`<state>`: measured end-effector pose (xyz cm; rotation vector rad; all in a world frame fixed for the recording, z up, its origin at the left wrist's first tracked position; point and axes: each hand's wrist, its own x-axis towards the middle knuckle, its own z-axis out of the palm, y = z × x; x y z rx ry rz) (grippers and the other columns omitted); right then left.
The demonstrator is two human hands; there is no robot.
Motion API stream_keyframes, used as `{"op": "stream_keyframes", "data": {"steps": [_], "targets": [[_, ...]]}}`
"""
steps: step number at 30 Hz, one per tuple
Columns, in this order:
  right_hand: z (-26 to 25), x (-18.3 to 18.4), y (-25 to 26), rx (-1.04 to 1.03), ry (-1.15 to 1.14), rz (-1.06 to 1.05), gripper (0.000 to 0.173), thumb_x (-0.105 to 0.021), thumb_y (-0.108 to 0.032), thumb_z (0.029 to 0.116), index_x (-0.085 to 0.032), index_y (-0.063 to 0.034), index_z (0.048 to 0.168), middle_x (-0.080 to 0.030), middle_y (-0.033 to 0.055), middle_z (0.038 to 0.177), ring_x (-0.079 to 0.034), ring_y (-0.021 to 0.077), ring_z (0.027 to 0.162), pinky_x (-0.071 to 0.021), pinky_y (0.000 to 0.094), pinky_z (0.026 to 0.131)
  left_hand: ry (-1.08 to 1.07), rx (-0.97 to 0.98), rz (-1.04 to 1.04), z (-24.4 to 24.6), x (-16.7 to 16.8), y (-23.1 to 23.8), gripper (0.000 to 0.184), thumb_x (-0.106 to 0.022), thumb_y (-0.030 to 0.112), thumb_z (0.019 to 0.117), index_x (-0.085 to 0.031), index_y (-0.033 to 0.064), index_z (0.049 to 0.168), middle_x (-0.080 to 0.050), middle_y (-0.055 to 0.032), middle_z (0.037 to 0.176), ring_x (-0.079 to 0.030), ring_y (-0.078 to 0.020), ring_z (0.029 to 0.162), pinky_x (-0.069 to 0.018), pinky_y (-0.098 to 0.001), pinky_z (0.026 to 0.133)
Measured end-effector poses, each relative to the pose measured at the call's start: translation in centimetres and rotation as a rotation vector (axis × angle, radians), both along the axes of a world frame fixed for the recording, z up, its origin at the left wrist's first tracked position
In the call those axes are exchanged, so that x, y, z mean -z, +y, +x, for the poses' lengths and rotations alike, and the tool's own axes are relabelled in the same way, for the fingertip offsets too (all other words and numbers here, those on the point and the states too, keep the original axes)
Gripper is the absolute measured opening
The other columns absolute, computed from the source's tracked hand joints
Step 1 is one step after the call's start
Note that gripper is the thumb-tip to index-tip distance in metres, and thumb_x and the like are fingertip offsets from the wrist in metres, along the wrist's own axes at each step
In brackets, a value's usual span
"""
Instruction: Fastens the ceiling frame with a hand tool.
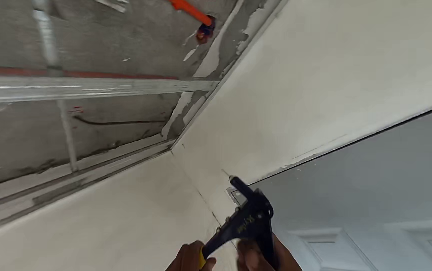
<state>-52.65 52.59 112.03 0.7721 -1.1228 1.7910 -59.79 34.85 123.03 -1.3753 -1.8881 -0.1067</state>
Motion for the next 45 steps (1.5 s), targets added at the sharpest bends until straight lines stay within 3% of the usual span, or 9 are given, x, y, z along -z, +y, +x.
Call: {"op": "stream_keyframes", "data": {"steps": [2, 4, 10, 15, 18, 22, 27, 31, 45], "targets": [[-2.4, -2.6, 2.9, -0.266, 0.041, -0.152, 0.049, -0.069, -0.019, 0.0973, -0.050, 0.0034, 0.136, -0.066, 0.0168, 0.128, -0.067, 0.0352, 0.117, -0.0581, 0.0558, 0.096, -0.032, -0.020, -0.044, -0.7, -1.9, 3.9, 0.041, -0.055, 0.031, 0.1069, -0.062, -0.0080, 0.117, -0.069, -0.0226, 0.097, -0.071, -0.0329, 0.077, -0.0599, -0.0473, 0.065], [-5.3, -5.2, 6.3, -0.445, 0.154, -0.190, 0.061, -0.071, -0.016, 0.0953, -0.043, 0.0015, 0.146, -0.058, 0.0197, 0.144, -0.057, 0.0365, 0.133, -0.0521, 0.0539, 0.106, -0.054, -0.027, -0.049, -2.4, -3.5, 7.7, 0.041, -0.053, 0.033, 0.1074, -0.063, -0.0059, 0.115, -0.068, -0.0192, 0.093, -0.069, -0.0291, 0.072, -0.0589, -0.0452, 0.062], [-11.2, -13.0, 14.6, -0.300, 0.240, -0.237, 0.035, -0.052, -0.018, 0.1080, -0.048, 0.0054, 0.134, -0.070, 0.0200, 0.110, -0.072, 0.0280, 0.102, -0.0591, 0.0414, 0.094, -0.127, -0.106, -0.138, -7.0, -10.4, 17.5, 0.049, -0.044, 0.049, 0.1075, -0.058, 0.0029, 0.120, -0.063, -0.0100, 0.094, -0.065, -0.0211, 0.077, -0.0588, -0.0407, 0.071], [-16.2, -19.2, 20.2, -0.004, 0.245, -0.191, 0.034, -0.058, -0.033, 0.1056, -0.058, -0.0061, 0.127, -0.072, 0.0103, 0.103, -0.071, 0.0208, 0.092, -0.0606, 0.0374, 0.085, 0.131, -0.370, -0.234, -6.8, -19.2, 22.0, 0.066, -0.054, 0.057, 0.0992, -0.056, 0.0104, 0.146, -0.061, -0.0162, 0.139, -0.059, -0.0329, 0.128, -0.0486, -0.0573, 0.106], [-17.5, -22.5, 22.3, 0.048, 0.237, -0.170, 0.031, -0.056, -0.036, 0.1065, -0.059, -0.0089, 0.121, -0.069, 0.0077, 0.097, -0.070, 0.0190, 0.086, -0.0603, 0.0363, 0.079, 0.499, -0.226, -0.110, -5.0, -23.6, 24.7, 0.045, -0.061, 0.043, 0.1008, -0.066, 0.0142, 0.135, -0.065, -0.0137, 0.129, -0.064, -0.0338, 0.120, -0.0528, -0.0603, 0.098], [-19.6, -26.2, 23.8, 0.038, 0.318, -0.187, 0.031, -0.057, -0.035, 0.1060, -0.060, -0.0080, 0.120, -0.071, 0.0080, 0.095, -0.070, 0.0178, 0.083, -0.0600, 0.0335, 0.073, 0.761, -0.154, -0.087, -0.3, -30.0, 29.5, 0.046, -0.070, 0.029, 0.0967, -0.062, 0.0080, 0.136, -0.058, -0.0228, 0.133, -0.056, -0.0458, 0.124, -0.0473, -0.0679, 0.098], [-21.0, -28.4, 25.0, 0.070, 0.331, -0.172, 0.032, -0.056, -0.039, 0.1060, -0.060, -0.0089, 0.117, -0.071, 0.0072, 0.092, -0.068, 0.0168, 0.078, -0.0568, 0.0324, 0.065, 0.765, -0.447, -0.105, 1.5, -36.2, 34.8, 0.047, -0.072, 0.027, 0.0960, -0.059, 0.0063, 0.136, -0.066, -0.0222, 0.121, -0.064, -0.0450, 0.109, -0.0490, -0.0718, 0.087], [-22.4, -29.8, 25.8, 0.047, 0.404, -0.184, 0.030, -0.060, -0.032, 0.1051, -0.062, -0.0033, 0.114, -0.071, 0.0097, 0.092, -0.071, 0.0180, 0.084, -0.0597, 0.0356, 0.075, 0.639, -0.628, -0.191, 0.6, -38.2, 37.1, 0.034, -0.072, 0.039, 0.0962, -0.067, 0.0093, 0.110, -0.066, -0.0123, 0.085, -0.064, -0.0301, 0.077, -0.0510, -0.0576, 0.068], [-24.8, -31.8, 25.5, 0.090, 0.579, -0.218, 0.029, -0.060, -0.031, 0.1048, -0.063, -0.0016, 0.110, -0.070, 0.0101, 0.088, -0.069, 0.0179, 0.080, -0.0594, 0.0363, 0.073, 0.774, -0.659, -0.165, -0.8, -38.7, 38.6, 0.037, -0.068, 0.043, 0.0983, -0.065, 0.0065, 0.092, -0.061, -0.0141, 0.073, -0.062, -0.0340, 0.068, -0.0482, -0.0605, 0.060]]}}
